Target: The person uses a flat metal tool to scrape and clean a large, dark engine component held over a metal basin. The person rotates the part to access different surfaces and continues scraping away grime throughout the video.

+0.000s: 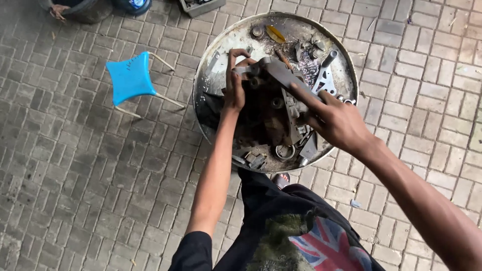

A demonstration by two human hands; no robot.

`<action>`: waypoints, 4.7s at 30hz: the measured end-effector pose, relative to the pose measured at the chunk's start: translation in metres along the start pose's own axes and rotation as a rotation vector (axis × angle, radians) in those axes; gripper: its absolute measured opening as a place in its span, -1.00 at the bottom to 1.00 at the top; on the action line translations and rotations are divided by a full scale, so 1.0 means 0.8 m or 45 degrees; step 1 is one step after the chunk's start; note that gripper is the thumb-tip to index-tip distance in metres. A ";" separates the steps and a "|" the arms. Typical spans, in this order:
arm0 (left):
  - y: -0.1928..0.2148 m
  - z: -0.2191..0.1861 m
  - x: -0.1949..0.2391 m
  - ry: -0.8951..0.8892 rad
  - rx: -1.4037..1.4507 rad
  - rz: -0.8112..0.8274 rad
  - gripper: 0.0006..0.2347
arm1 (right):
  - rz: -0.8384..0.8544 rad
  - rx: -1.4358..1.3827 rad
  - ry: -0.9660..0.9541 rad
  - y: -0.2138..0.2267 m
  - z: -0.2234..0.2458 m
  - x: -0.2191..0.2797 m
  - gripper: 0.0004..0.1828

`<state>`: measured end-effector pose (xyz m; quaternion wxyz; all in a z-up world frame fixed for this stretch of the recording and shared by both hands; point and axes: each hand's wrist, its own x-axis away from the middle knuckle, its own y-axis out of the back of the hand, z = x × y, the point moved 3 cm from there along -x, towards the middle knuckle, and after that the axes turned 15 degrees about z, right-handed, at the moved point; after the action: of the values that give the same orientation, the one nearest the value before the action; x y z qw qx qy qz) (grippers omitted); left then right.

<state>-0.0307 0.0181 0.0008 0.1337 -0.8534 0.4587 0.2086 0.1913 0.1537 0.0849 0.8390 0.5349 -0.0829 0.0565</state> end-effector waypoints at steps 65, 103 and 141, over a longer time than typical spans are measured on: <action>0.003 0.053 -0.010 -0.002 0.645 -0.229 -0.70 | 0.060 -0.426 0.122 0.033 0.019 -0.043 -0.42; 0.015 0.119 0.019 0.125 0.766 -0.406 -0.36 | 0.331 0.015 0.229 0.094 0.025 -0.073 -0.40; 0.026 0.126 -0.016 0.229 0.756 -0.297 -0.59 | 0.237 0.379 0.099 0.096 -0.006 -0.008 -0.40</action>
<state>-0.0776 0.0586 -0.0824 0.3585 -0.8390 0.4084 -0.0269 0.1713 0.1906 0.1499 0.7444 0.6405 -0.0900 0.1662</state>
